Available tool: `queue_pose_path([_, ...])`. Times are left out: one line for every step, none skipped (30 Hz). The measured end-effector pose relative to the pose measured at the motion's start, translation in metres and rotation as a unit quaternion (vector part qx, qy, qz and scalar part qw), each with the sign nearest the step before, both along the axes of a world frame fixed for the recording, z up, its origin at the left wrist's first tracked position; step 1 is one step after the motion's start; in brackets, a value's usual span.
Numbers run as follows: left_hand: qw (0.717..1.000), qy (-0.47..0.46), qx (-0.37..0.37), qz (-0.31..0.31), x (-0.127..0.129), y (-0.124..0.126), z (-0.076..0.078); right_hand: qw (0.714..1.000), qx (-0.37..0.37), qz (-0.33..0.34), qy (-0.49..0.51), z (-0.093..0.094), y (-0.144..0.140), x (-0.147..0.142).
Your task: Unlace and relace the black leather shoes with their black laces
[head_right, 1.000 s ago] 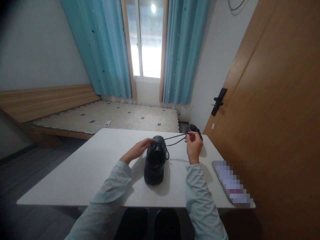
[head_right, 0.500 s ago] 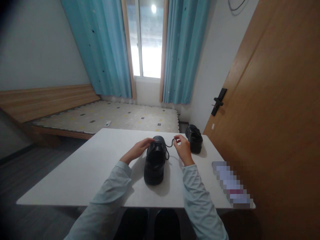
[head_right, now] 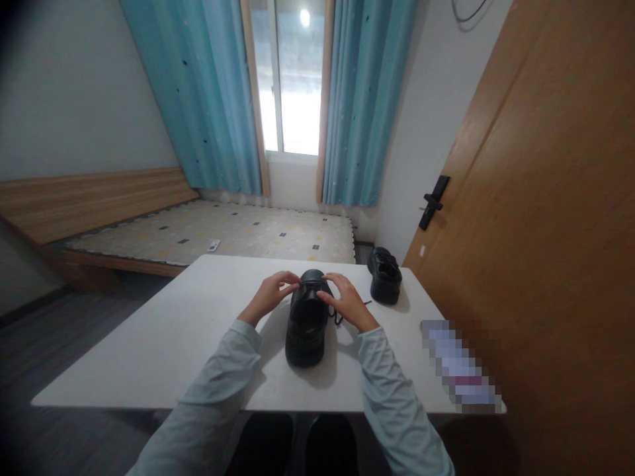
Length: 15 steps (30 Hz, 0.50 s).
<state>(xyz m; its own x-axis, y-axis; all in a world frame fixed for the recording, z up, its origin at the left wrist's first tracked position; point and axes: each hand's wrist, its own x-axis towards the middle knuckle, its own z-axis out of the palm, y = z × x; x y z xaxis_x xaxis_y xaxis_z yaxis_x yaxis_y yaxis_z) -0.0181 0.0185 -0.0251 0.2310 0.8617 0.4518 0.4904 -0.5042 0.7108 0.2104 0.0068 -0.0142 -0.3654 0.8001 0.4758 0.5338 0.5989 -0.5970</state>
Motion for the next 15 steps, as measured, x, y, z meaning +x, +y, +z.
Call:
queue_pose_path([1.000, 0.008, 0.001, 0.005, -0.0005, 0.0005, -0.0008, 1.000, -0.013, 0.007, -0.004, -0.0006, -0.0004, -0.0003])
queue_pose_path([1.000, 0.014, -0.001, 0.009, -0.0008, 0.0010, -0.0016, 1.000, -0.026, 0.013, -0.008, -0.0015, -0.0007, -0.0004])
queue_pose_path([1.000, 0.018, -0.003, 0.011, -0.0011, 0.0014, -0.0022, 0.999, -0.041, 0.017, -0.011, -0.0026, -0.0008, -0.0005])
queue_pose_path([1.000, 0.019, -0.006, 0.012, -0.0012, 0.0016, -0.0025, 0.998, -0.056, 0.021, -0.013, -0.0038, -0.0008, -0.0006])
queue_pose_path([1.000, 0.019, -0.009, 0.010, -0.0012, 0.0016, -0.0026, 0.997, -0.069, 0.023, -0.012, -0.0049, -0.0007, -0.0006])
queue_pose_path([1.000, 0.017, -0.011, 0.008, -0.0011, 0.0015, -0.0024, 0.996, -0.080, 0.024, -0.011, -0.0059, -0.0006, -0.0007])
queue_pose_path([1.000, 0.016, -0.011, 0.007, -0.0009, 0.0013, -0.0020, 0.996, -0.089, 0.024, -0.008, -0.0068, -0.0003, -0.0007])
queue_pose_path([1.000, 0.016, -0.012, 0.007, -0.0007, 0.0010, -0.0016, 0.995, -0.095, 0.024, -0.007, -0.0073, -0.0001, -0.0007])
queue_pose_path([1.000, 0.017, -0.011, 0.008, -0.0003, 0.0008, -0.0012, 0.995, -0.101, 0.024, -0.006, -0.0076, 0.0001, -0.0008])
queue_pose_path([1.000, 0.019, -0.011, 0.008, 0.0000, 0.0006, -0.0009, 0.994, -0.106, 0.024, -0.006, -0.0077, 0.0003, -0.0010])
queue_pose_path([1.000, 0.022, -0.011, 0.008, 0.0004, 0.0005, -0.0008, 0.994, -0.111, 0.024, -0.007, -0.0076, 0.0003, -0.0011])
queue_pose_path([1.000, 0.023, -0.011, 0.008, 0.0008, 0.0006, -0.0008, 0.993, -0.116, 0.024, -0.007, -0.0073, 0.0002, -0.0012])
queue_pose_path([1.000, 0.025, -0.012, 0.009, 0.0013, 0.0006, -0.0010, 0.993, -0.119, 0.023, -0.007, -0.0070, 0.0001, -0.0014])
queue_pose_path([1.000, 0.026, -0.012, 0.010, 0.0018, 0.0007, -0.0012, 0.992, -0.122, 0.022, -0.007, -0.0067, 0.0000, -0.0014])
queue_pose_path([0.999, 0.027, -0.013, 0.012, 0.0023, 0.0007, -0.0013, 0.992, -0.124, 0.022, -0.006, -0.0064, -0.0002, -0.0015])
